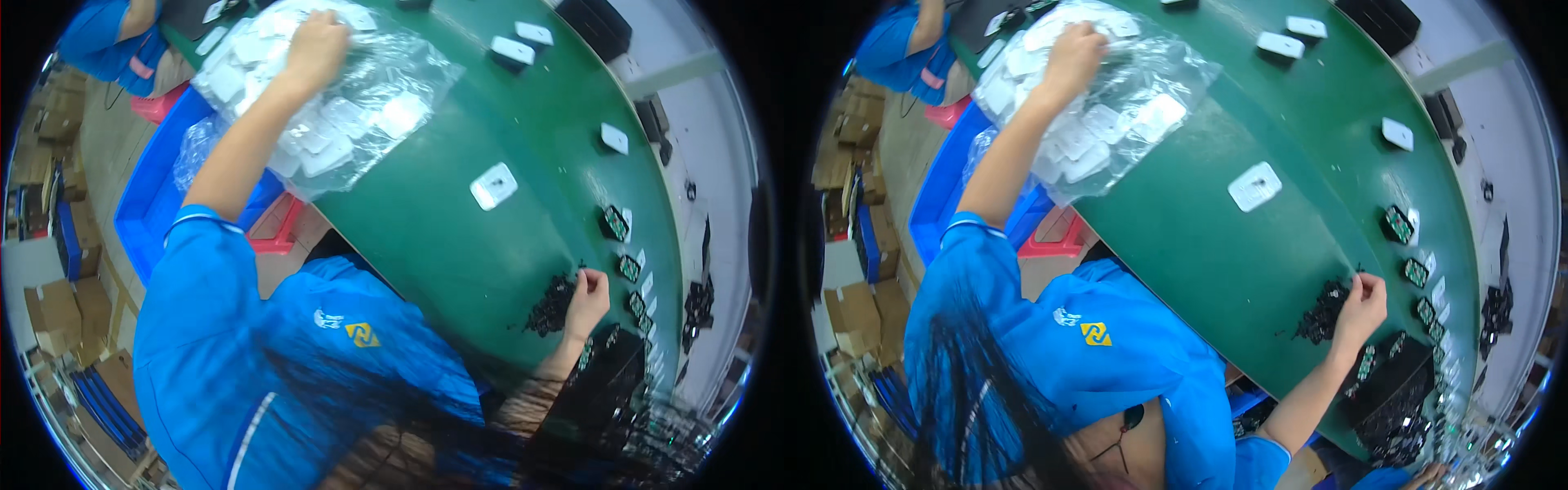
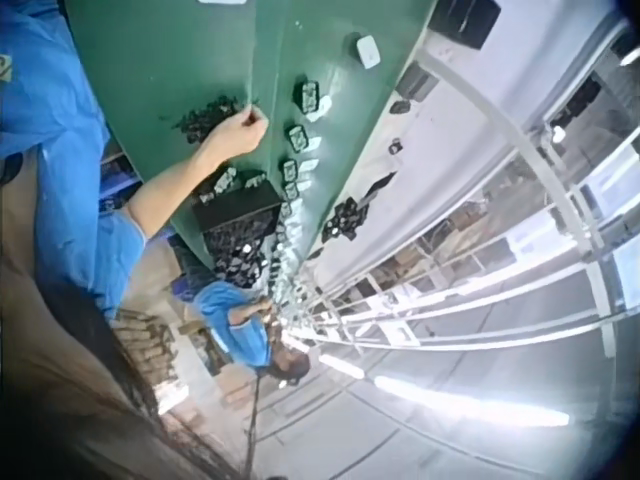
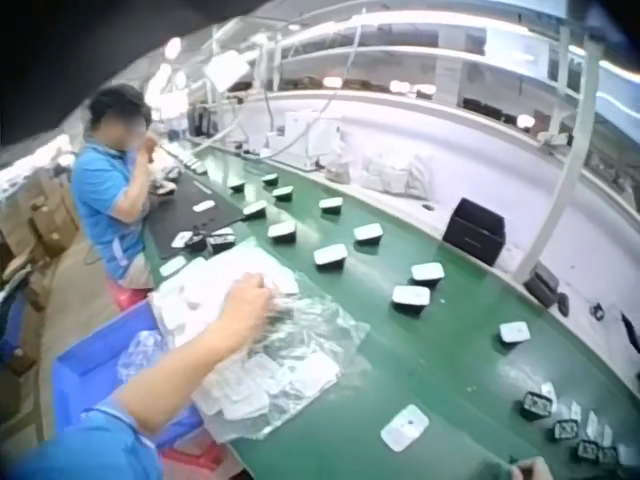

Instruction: The person assembles small electronic devices at a green workbench. They pick up white plastic casings and green circuit boards, insert the boards into the casings, and secure them with black screws. The person handles the components one at a time, placing the finished units on the table.

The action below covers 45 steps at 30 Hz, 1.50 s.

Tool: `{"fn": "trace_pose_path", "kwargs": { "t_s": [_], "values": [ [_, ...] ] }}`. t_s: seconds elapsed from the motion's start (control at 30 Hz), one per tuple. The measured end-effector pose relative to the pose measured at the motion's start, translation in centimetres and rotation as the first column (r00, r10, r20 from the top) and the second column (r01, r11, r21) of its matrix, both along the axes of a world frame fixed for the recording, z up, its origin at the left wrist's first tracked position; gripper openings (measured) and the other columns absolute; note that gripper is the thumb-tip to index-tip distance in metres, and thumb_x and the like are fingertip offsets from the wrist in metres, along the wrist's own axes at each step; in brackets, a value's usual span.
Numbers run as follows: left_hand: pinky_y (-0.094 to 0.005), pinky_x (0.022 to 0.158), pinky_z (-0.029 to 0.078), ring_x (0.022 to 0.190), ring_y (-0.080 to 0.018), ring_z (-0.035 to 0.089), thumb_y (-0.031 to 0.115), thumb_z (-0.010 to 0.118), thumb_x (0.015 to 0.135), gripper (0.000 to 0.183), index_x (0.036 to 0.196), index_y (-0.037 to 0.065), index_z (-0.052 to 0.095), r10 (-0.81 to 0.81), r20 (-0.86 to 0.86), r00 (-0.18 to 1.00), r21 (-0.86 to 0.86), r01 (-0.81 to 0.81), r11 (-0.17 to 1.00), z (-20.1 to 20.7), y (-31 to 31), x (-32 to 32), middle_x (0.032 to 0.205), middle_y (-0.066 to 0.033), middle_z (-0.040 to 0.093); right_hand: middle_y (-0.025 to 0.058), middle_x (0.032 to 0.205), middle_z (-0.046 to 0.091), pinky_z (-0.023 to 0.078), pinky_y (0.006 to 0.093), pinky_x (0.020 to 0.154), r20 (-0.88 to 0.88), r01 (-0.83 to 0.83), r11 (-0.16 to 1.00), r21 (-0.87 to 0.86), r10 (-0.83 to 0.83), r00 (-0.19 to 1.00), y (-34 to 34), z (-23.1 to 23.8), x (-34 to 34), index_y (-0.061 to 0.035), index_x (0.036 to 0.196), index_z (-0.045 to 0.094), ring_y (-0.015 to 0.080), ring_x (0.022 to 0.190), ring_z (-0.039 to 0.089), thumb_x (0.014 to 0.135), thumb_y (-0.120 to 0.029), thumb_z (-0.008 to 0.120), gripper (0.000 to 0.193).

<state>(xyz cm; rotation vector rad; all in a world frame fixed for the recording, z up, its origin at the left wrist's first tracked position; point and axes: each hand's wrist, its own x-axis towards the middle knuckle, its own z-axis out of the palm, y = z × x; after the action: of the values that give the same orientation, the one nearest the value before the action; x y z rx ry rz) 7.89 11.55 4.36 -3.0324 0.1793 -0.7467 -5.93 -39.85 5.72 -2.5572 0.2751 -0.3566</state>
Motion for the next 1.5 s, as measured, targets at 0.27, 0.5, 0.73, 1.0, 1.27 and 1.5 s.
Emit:
{"fn": "trace_pose_path", "kwargs": {
  "t_s": [0.27,0.5,0.73,1.0,1.27,1.5],
  "values": [
    [-0.0284,0.064,0.053,0.072,-0.0185,0.066,0.006,0.058,0.088,0.023,0.110,0.004,0.050,-0.265,-0.012,0.964,-0.953,0.069,0.294,2.8,-2.3,-4.1,0.087,-0.0146,0.064,0.0041,0.080,0.061,0.048,0.0195,0.064,0.049,0.037,0.748,0.663,-0.093,0.995,0.7,0.1,-1.9,0.0007,0.090,0.057,0.0083,0.069,0.057,0.087,-0.003,0.061,0.007],
    [-0.0266,0.047,0.050,0.057,-0.0145,0.063,0.000,0.053,0.089,0.022,0.111,0.003,0.057,-0.831,-0.144,0.537,-0.986,-0.149,0.075,3.3,-19.5,-12.4,0.086,-0.0091,0.060,0.0066,0.085,0.061,0.049,0.0219,0.067,0.109,-0.112,0.494,0.862,0.035,0.993,7.3,2.4,-3.5,0.0003,0.094,0.056,0.0103,0.072,0.058,0.087,-0.004,0.062,0.010],
    [-0.0250,0.045,0.045,0.052,-0.0119,0.059,0.000,0.058,0.087,0.016,0.102,0.003,0.061,-0.855,-0.129,0.503,-0.991,-0.030,0.132,4.1,-25.4,-14.0,0.082,-0.0086,0.060,0.0093,0.090,0.059,0.049,0.0227,0.072,0.118,-0.167,0.452,0.876,0.134,0.984,9.6,3.4,-5.2,0.0019,0.114,0.047,0.0113,0.078,0.058,0.085,0.005,0.060,0.032],
    [-0.0286,0.046,0.046,0.049,-0.0149,0.057,0.006,0.057,0.088,0.013,0.101,0.005,0.058,-0.859,0.007,0.511,-0.992,0.111,0.058,2.3,-26.3,-14.6,0.076,-0.0087,0.060,0.0077,0.082,0.058,0.045,0.0241,0.059,0.179,-0.229,0.867,0.442,0.164,0.970,9.6,3.3,-5.5,0.0010,0.083,0.061,0.0128,0.067,0.055,0.080,-0.003,0.068,0.008],
    [-0.0212,0.059,0.049,0.067,-0.0106,0.059,0.007,0.052,0.092,0.029,0.120,0.001,0.052,-0.847,-0.127,0.516,-0.943,-0.328,-0.059,2.6,-25.4,-13.9,0.090,-0.0084,0.062,0.0042,0.079,0.055,0.038,0.0207,0.053,0.193,-0.198,0.833,0.516,0.112,0.975,9.9,2.9,-5.2,-0.0004,0.084,0.060,0.0094,0.062,0.048,0.083,-0.005,0.066,0.007],
    [-0.0224,0.064,0.050,0.067,-0.0117,0.059,0.011,0.054,0.093,0.022,0.110,-0.002,0.053,-0.750,-0.174,0.638,-0.984,-0.142,0.107,1.1,-24.5,-13.7,0.085,-0.0078,0.061,0.0046,0.075,0.055,0.039,0.0227,0.052,0.207,-0.233,0.873,0.428,0.157,0.966,11.3,2.5,-5.5,-0.0007,0.082,0.061,0.0102,0.059,0.049,0.081,-0.003,0.068,0.007]
  ]
}}
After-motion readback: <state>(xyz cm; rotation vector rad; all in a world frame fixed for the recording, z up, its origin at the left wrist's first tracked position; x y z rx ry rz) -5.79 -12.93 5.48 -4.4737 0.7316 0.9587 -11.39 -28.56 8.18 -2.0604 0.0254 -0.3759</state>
